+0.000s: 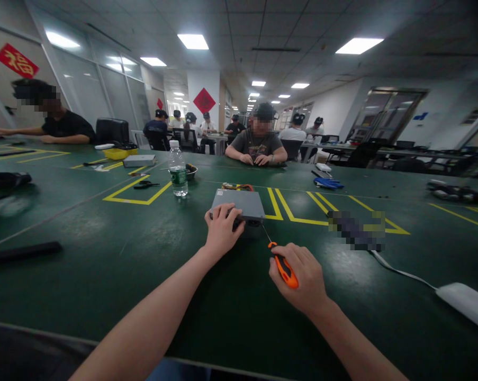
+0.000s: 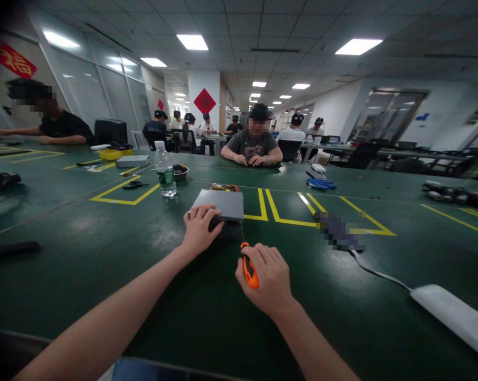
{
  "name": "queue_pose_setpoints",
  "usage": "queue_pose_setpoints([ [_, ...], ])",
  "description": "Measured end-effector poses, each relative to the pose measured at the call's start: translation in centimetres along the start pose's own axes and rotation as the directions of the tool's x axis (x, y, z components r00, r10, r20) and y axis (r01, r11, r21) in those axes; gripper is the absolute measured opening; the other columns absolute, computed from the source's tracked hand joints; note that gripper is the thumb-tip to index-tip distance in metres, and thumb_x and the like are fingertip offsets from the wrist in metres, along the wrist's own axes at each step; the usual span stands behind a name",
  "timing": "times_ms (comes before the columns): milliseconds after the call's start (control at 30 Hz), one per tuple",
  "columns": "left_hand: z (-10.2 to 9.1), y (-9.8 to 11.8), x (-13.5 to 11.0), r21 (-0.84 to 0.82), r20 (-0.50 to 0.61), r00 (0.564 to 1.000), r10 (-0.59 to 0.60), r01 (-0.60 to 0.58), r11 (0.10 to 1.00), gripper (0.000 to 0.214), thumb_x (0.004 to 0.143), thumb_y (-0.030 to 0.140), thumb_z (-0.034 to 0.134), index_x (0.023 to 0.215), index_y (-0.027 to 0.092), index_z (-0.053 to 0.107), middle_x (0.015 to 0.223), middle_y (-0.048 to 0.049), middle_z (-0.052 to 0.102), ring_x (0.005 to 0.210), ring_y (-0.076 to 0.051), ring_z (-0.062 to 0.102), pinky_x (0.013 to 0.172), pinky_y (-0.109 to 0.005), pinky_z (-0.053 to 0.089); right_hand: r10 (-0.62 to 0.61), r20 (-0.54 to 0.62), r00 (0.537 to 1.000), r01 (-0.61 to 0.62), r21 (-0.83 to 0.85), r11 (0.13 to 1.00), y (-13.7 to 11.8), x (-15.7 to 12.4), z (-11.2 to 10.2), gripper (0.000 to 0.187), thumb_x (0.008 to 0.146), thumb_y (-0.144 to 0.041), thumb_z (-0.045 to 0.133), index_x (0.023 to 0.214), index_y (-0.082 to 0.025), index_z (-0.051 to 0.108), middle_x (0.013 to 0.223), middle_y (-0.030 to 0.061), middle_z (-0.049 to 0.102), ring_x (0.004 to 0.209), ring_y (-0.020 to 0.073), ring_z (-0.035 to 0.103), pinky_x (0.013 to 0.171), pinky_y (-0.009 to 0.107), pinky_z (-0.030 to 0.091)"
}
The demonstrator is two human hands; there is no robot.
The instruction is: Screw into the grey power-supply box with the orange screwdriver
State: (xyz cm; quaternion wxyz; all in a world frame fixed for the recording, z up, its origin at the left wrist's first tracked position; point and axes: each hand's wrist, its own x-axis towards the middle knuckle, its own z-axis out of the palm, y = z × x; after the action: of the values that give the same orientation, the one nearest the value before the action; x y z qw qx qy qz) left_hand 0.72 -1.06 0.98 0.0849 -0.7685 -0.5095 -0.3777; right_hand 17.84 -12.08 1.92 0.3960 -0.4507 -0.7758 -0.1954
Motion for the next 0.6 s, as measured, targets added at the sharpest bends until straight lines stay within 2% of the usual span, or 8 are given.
queue_pose_setpoints([
  [300,0.09,-0.11,-0.06,-0.004,-0.016,1.0,0.017,-0.017,1.0,0.024,0.08,0.034,0.054,0.103,0.028,0.054,0.123,-0.0039,0.049,0.115,-0.025,0.037,0.093,-0.044,0.027,-0.008,0.027,1.0,0.008,-0.002,1.0,-0.04,0.06,0.19,0.012,0.08,-0.021,0.051,0.09,-0.016,0.052,0.076,0.0039,0.055,0.066,0.0146,0.05,0.062,0.029,0.039],
  [467,0.1,-0.1,-0.07,-0.001,-0.014,1.0,0.015,-0.015,1.0,0.024,0.08,0.035,0.053,0.103,0.028,0.054,0.123,-0.0034,0.049,0.115,-0.024,0.037,0.093,-0.044,0.027,0.028,-0.005,1.0,-0.028,-0.001,1.0,0.02,-0.12,0.28,0.016,0.081,-0.026,0.053,0.093,-0.016,0.049,0.077,0.003,0.057,0.064,0.0133,0.051,0.061,0.027,0.04],
  [600,0.07,-0.11,-0.06,0.005,-0.016,1.0,0.018,-0.018,1.0,0.024,0.08,0.035,0.054,0.103,0.028,0.053,0.123,-0.0036,0.049,0.115,-0.024,0.037,0.093,-0.044,0.027,-0.002,0.006,1.0,0.002,-0.003,1.0,-0.17,-0.17,0.4,0.009,0.08,-0.022,0.052,0.087,-0.016,0.051,0.074,0.0025,0.055,0.063,0.013,0.049,0.06,0.027,0.038],
])
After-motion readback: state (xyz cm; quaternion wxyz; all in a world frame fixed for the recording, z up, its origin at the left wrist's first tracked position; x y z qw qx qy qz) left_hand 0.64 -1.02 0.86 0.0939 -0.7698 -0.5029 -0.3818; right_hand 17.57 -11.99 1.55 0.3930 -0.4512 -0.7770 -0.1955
